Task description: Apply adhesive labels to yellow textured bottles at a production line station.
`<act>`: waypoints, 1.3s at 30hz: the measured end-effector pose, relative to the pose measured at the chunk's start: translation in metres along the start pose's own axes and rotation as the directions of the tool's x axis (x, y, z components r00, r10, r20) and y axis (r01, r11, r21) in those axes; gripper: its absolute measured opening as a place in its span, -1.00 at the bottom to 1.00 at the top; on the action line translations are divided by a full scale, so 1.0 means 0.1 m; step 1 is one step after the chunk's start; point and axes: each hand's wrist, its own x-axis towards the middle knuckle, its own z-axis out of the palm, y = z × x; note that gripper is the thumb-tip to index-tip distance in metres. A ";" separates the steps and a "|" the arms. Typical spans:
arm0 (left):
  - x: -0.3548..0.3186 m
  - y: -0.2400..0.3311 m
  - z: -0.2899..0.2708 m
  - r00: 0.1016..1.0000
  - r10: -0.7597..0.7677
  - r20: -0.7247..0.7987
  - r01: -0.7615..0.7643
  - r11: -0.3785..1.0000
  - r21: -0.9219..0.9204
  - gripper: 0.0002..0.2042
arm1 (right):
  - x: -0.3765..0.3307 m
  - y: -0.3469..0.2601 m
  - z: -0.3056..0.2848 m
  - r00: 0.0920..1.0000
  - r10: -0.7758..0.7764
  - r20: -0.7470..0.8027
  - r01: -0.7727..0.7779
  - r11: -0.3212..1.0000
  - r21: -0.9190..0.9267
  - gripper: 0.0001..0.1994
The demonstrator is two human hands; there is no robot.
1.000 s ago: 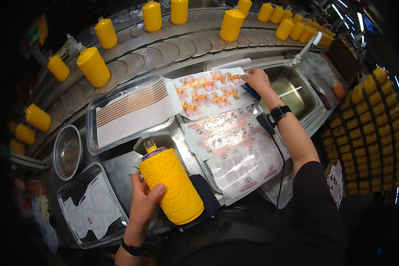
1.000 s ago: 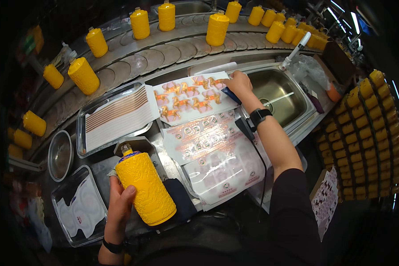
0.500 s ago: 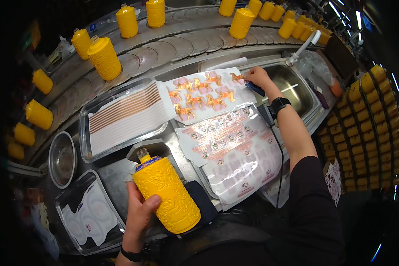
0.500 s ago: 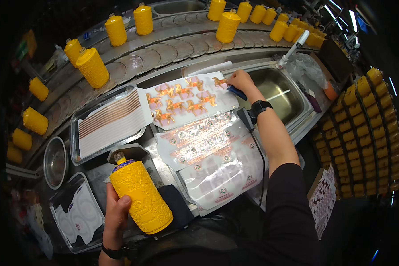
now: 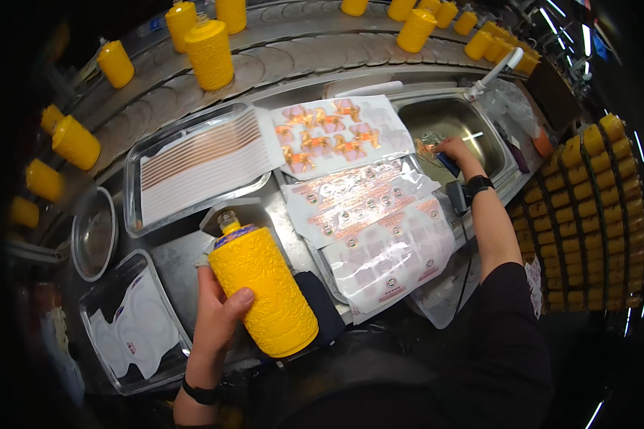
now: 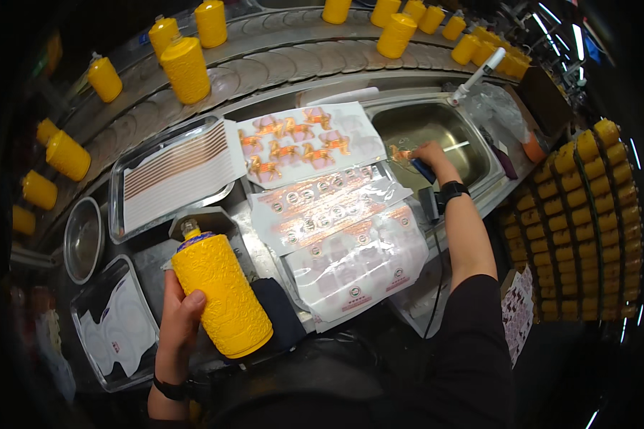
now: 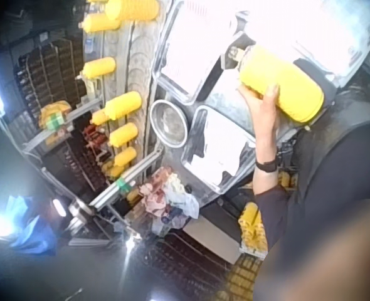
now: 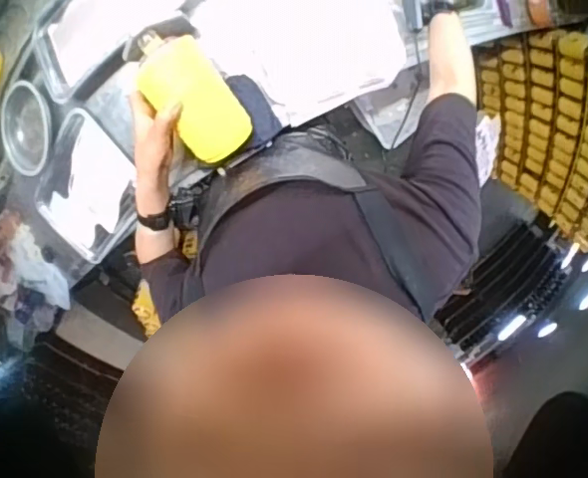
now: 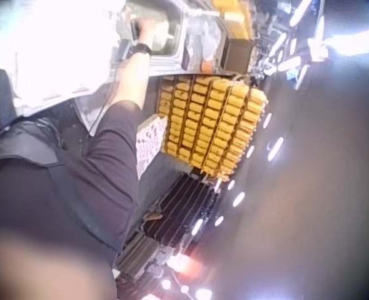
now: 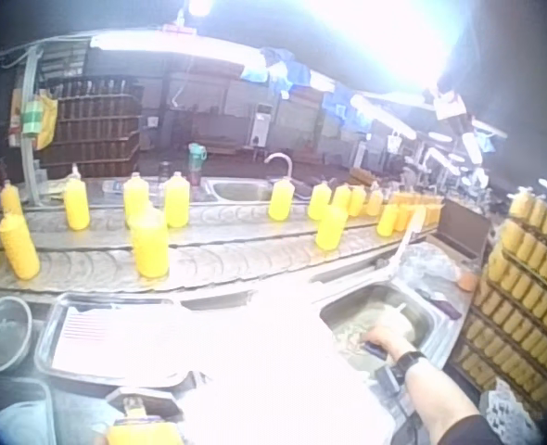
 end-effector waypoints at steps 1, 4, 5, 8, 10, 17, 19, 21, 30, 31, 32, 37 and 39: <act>-0.03 0.00 -0.01 0.998 -0.006 -0.057 0.007 1.000 0.008 -0.24 | -0.10 -0.21 0.07 0.999 0.028 -0.036 -0.027 0.999 0.023 -0.74; 0.03 0.02 0.05 1.000 -0.023 0.004 0.023 0.998 -0.055 -0.24 | -0.40 -0.52 -0.26 0.969 -0.161 -0.187 0.120 0.970 -0.213 -0.72; 0.01 0.01 0.05 1.000 0.005 -0.001 -0.006 0.998 -0.057 -0.19 | -0.55 -0.76 -0.26 0.950 -0.224 -0.216 0.179 0.961 -0.209 -0.74; -0.02 0.03 0.11 0.997 0.079 0.000 -0.079 0.995 -0.059 -0.14 | -1.26 -1.48 -0.24 0.928 -0.350 -0.126 0.357 0.933 0.040 -0.79; -0.03 0.02 0.10 0.997 0.073 -0.010 -0.073 0.997 -0.026 -0.17 | -1.87 -1.93 -0.14 0.905 -0.424 -0.036 0.421 0.881 0.216 -0.83; -0.11 0.02 -0.09 0.996 0.085 -0.013 -0.086 0.987 -0.138 -0.42 | -3.59 -3.13 0.21 0.723 -0.638 0.267 0.312 0.645 0.697 -0.91; -0.11 0.02 -0.06 0.996 0.089 0.020 -0.083 0.975 -0.208 -0.48 | -3.81 -3.26 0.27 0.728 -0.581 0.365 0.127 0.637 0.761 -0.89; -0.12 0.01 -0.04 0.993 0.114 0.023 -0.104 0.959 -0.264 -0.47 | -3.90 -3.23 0.49 0.748 -0.525 0.405 -0.018 0.594 0.804 -0.88; -0.07 0.09 0.13 0.984 0.158 -0.081 -0.166 0.981 -0.098 -0.33 | -4.02 -2.97 0.86 0.829 -0.436 0.350 -0.028 0.593 0.805 -0.87; -0.06 0.11 0.13 0.985 0.151 -0.078 -0.158 0.983 -0.097 -0.33 | -4.00 -2.96 0.86 0.832 -0.429 0.352 -0.034 0.593 0.805 -0.87; -0.06 0.11 0.14 0.984 0.158 -0.080 -0.165 0.982 -0.094 -0.33 | -3.99 -2.94 0.87 0.831 -0.427 0.357 -0.018 0.621 0.783 -0.87; -0.06 0.05 0.13 0.980 0.175 -0.096 -0.182 0.980 -0.077 -0.34 | -3.96 -2.89 0.92 0.830 -0.429 0.357 -0.041 0.591 0.806 -0.88; -0.07 0.06 0.11 0.983 0.156 -0.092 -0.165 0.981 -0.104 -0.34 | -3.92 -2.89 0.90 0.829 -0.402 0.388 -0.116 0.556 0.823 -0.84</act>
